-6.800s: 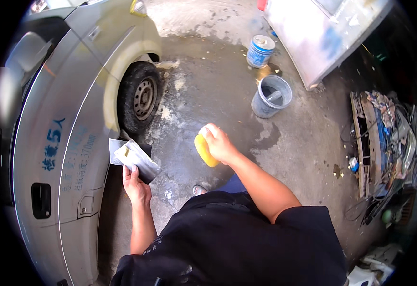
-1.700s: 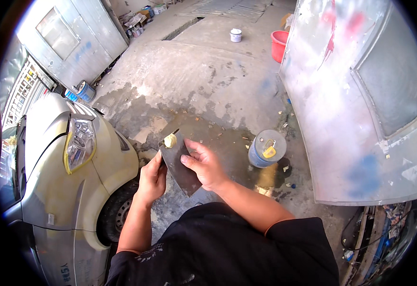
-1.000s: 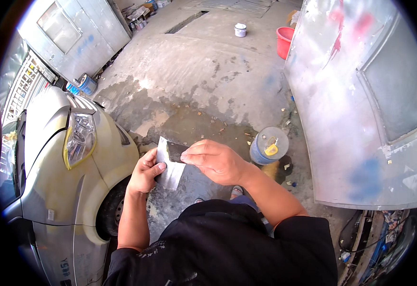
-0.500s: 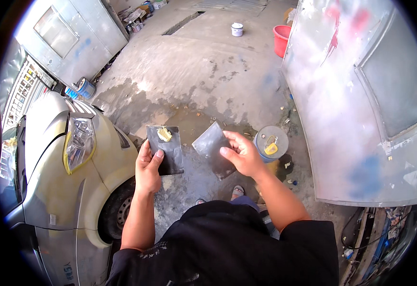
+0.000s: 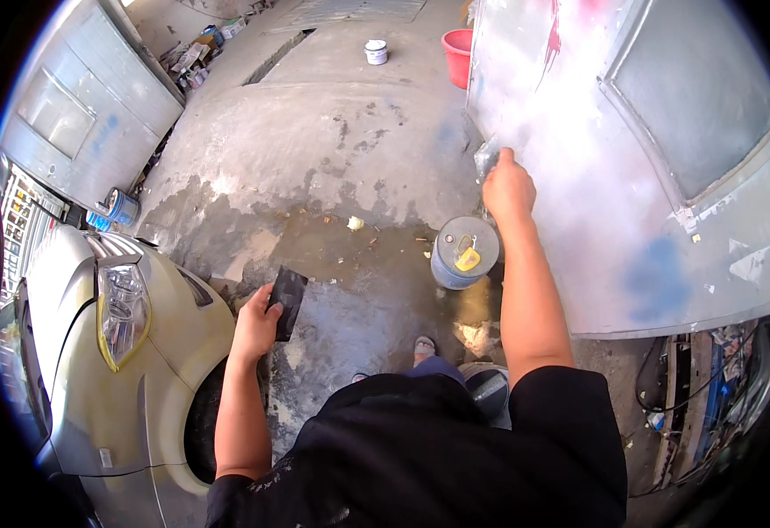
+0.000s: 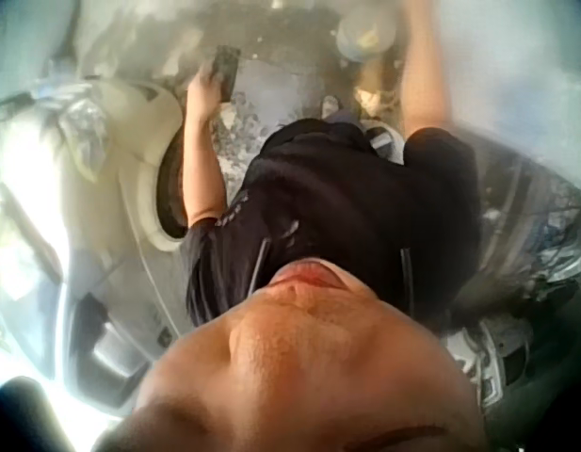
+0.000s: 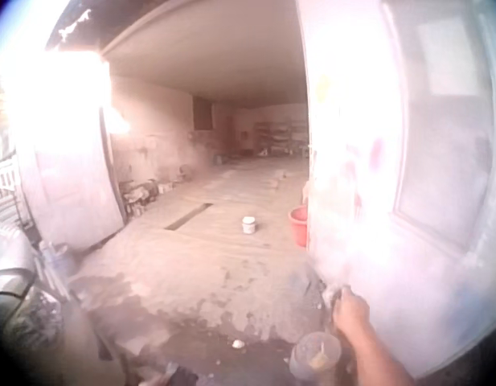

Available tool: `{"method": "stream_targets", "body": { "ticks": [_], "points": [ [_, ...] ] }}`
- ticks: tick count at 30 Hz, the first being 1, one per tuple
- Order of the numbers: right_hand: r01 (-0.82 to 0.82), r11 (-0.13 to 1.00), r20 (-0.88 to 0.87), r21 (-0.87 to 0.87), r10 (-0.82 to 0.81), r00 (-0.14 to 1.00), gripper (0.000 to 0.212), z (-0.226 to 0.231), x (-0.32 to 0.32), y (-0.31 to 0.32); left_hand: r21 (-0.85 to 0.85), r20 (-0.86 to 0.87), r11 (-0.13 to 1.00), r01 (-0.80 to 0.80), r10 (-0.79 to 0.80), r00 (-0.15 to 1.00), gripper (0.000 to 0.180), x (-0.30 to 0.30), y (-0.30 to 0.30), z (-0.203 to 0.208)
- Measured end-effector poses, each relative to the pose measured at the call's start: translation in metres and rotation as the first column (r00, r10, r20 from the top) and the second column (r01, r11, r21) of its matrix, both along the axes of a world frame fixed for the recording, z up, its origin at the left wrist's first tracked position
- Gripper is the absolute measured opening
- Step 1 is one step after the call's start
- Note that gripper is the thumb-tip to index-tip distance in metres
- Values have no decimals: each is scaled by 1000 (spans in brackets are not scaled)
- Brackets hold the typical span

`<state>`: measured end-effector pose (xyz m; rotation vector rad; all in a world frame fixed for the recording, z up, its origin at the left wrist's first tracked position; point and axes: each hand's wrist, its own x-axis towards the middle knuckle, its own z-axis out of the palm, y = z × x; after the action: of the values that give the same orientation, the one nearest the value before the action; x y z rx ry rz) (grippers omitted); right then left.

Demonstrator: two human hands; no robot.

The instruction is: The person prepares and applies body filler to the front fender of a silver car. They scoop filler from a container onto a metal spreader, add a hardener, and mix the substances before applying the mixture to the vehicle's surface.

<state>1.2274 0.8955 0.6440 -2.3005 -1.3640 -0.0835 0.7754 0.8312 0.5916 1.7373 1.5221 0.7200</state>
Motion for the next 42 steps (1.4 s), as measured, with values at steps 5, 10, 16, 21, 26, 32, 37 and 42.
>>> {"method": "stream_targets", "body": {
  "ticks": [5,10,16,21,26,32,37,42],
  "points": [
    [-120,933,-569,340,306,763,43,-39,1,-36,-322,664,940,-109,306,682,36,5,-14,-16],
    [-236,957,-687,168,285,668,59,-59,-40,-72,-321,741,932,-171,359,567,39,15,-28,-5],
    [-419,870,-786,260,443,431,44,-68,-93,-95,-401,831,895,-196,445,334,53,29,-44,9],
    [-539,803,-872,254,431,230,37,-62,-151,-113,-378,889,921,-93,389,241,54,35,-47,13],
    [-643,691,-887,331,460,36,35,-64,-190,-128,-398,911,911,-110,406,69,51,37,-60,13],
    [-577,737,-912,351,128,-391,36,-50,-211,-144,-477,879,876,-74,477,-19,45,35,-65,23],
    [-661,633,-912,403,216,-349,37,-42,-227,-151,-485,872,873,52,488,-43,45,23,-78,10],
    [-761,468,-882,450,367,-295,36,-41,-240,-150,-454,880,891,26,453,-144,42,20,-74,13]
  ]
}}
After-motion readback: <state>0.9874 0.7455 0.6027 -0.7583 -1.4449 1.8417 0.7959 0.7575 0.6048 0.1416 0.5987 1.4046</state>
